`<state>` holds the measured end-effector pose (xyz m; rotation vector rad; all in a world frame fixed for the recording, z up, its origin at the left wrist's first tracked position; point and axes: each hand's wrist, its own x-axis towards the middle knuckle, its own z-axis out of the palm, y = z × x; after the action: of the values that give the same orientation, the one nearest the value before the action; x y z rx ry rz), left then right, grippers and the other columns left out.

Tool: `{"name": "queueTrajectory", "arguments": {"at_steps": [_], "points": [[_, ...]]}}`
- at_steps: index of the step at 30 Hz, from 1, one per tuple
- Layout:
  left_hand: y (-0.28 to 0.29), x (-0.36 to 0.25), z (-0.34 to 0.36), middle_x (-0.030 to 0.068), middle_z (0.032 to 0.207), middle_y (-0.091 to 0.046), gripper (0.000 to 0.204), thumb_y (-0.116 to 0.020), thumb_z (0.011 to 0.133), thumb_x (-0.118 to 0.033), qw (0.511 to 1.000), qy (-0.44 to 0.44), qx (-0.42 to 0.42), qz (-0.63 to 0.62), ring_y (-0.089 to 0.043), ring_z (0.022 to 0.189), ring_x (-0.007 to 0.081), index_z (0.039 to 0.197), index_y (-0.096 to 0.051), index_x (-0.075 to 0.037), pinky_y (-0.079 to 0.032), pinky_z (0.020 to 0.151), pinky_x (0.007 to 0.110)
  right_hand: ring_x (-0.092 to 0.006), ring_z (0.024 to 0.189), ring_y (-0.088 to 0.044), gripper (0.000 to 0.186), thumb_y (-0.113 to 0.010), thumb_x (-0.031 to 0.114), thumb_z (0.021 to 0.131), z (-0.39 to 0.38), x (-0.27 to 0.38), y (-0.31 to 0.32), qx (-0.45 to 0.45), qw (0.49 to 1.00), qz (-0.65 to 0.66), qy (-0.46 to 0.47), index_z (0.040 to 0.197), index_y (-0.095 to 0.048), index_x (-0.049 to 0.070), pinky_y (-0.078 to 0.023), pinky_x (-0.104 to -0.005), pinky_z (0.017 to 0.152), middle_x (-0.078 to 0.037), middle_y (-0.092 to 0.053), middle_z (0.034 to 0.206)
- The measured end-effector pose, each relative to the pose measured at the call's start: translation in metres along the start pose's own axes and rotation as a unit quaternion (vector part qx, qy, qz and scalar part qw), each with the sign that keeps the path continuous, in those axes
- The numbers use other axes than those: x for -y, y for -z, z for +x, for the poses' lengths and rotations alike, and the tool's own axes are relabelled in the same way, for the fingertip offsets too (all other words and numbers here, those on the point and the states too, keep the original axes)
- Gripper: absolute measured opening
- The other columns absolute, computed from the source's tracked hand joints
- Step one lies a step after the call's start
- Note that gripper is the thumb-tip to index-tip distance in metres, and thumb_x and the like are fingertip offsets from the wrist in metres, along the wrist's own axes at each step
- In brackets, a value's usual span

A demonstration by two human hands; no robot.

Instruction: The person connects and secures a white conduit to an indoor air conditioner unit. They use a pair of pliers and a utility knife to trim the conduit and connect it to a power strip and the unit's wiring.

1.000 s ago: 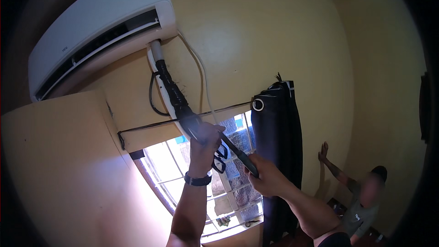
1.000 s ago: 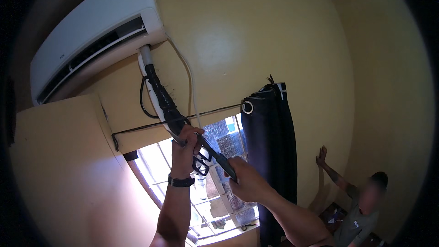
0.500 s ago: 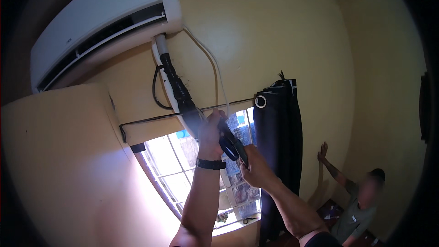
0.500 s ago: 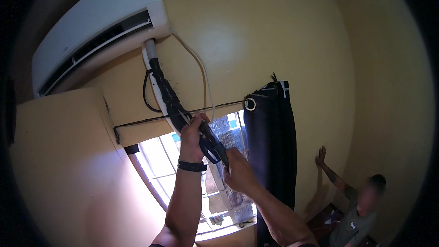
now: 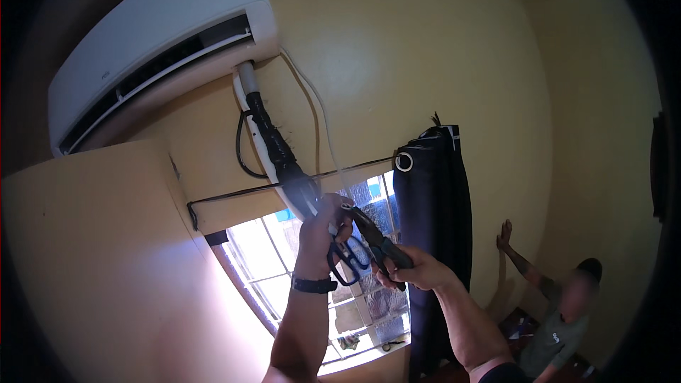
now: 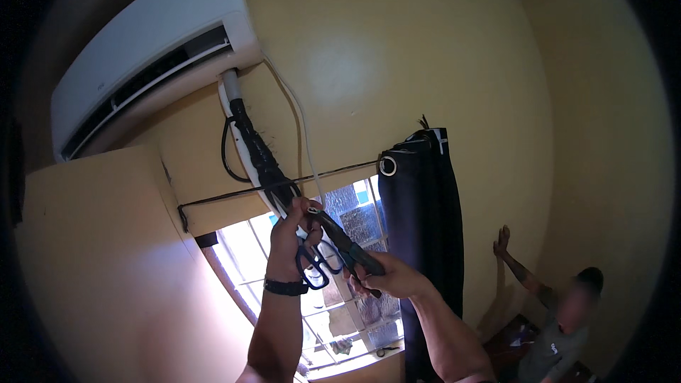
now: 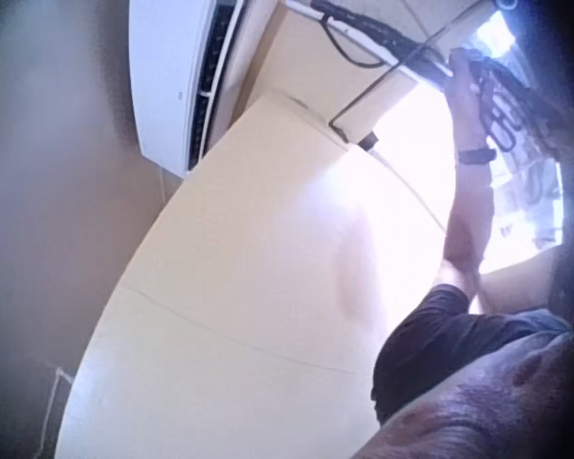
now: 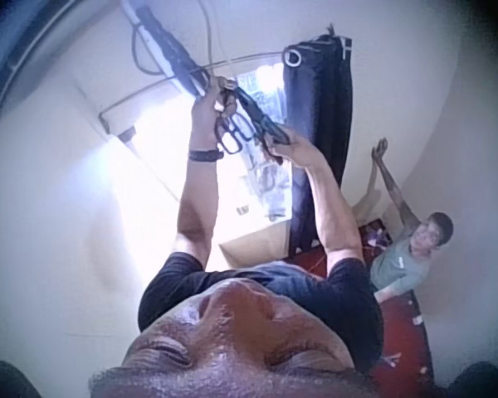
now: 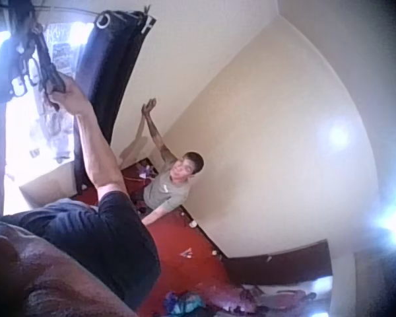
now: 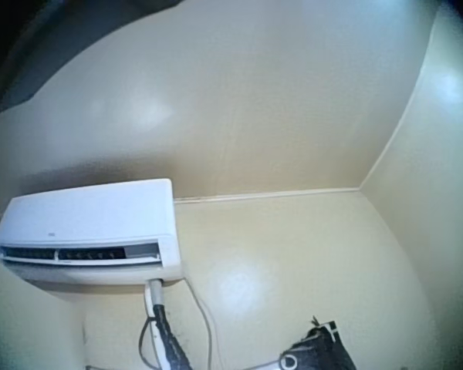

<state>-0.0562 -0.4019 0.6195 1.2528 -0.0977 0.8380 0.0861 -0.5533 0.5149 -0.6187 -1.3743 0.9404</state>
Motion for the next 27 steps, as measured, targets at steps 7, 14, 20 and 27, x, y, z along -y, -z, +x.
{"name": "queueTrajectory", "arguments": {"at_steps": [7, 14, 20, 27], "points": [[0.012, -0.022, 0.011, 0.0056, 0.069, -0.054, 0.027, -0.066, 0.100, -0.020, 0.781, -0.288, 0.056, 0.551, -0.048, 0.060, 0.0167, 0.081, -0.061, -0.002, -0.038, 0.057, 0.036, -0.0207, 0.085, -0.058, 0.017, -0.057, -0.004, 0.082, -0.003, 0.024, -0.026, -0.128, 0.892, -0.432, 0.024, 0.096, -0.054, 0.004, -0.046, -0.0371, 0.075, -0.011, -0.057, 0.096], [0.032, -0.023, 0.019, 0.0120, 0.068, -0.053, 0.014, -0.062, 0.097, -0.008, 0.831, -0.150, 0.203, 0.495, -0.050, 0.061, 0.0205, 0.086, -0.061, 0.000, -0.038, 0.057, 0.035, -0.0236, 0.084, -0.057, 0.017, -0.057, -0.003, 0.082, -0.013, 0.019, -0.010, -0.039, 0.963, -0.265, 0.028, 0.097, -0.055, 0.004, -0.045, -0.0383, 0.076, -0.010, -0.054, 0.091], [0.028, -0.022, 0.021, 0.0108, 0.070, -0.048, 0.011, -0.060, 0.097, -0.008, 0.759, -0.284, 0.235, 0.536, -0.046, 0.062, 0.0215, 0.088, -0.060, 0.000, -0.036, 0.058, 0.035, -0.0262, 0.098, -0.063, 0.026, -0.058, -0.005, 0.078, -0.017, 0.033, -0.011, -0.086, 0.881, -0.466, 0.020, 0.103, -0.061, 0.004, -0.050, -0.0365, 0.086, -0.013, -0.060, 0.111], [0.035, 0.004, 0.018, 0.0015, 0.064, -0.051, 0.041, -0.048, 0.109, -0.029, 0.888, -0.168, 0.147, 0.402, -0.050, 0.055, 0.0104, 0.078, -0.058, -0.002, -0.039, 0.054, 0.027, -0.0339, 0.101, -0.061, 0.037, -0.065, -0.004, 0.079, -0.019, 0.039, -0.025, -0.194, 0.645, -0.730, 0.117, 0.115, -0.061, 0.002, -0.051, -0.0443, 0.084, -0.015, -0.056, 0.107]]}}
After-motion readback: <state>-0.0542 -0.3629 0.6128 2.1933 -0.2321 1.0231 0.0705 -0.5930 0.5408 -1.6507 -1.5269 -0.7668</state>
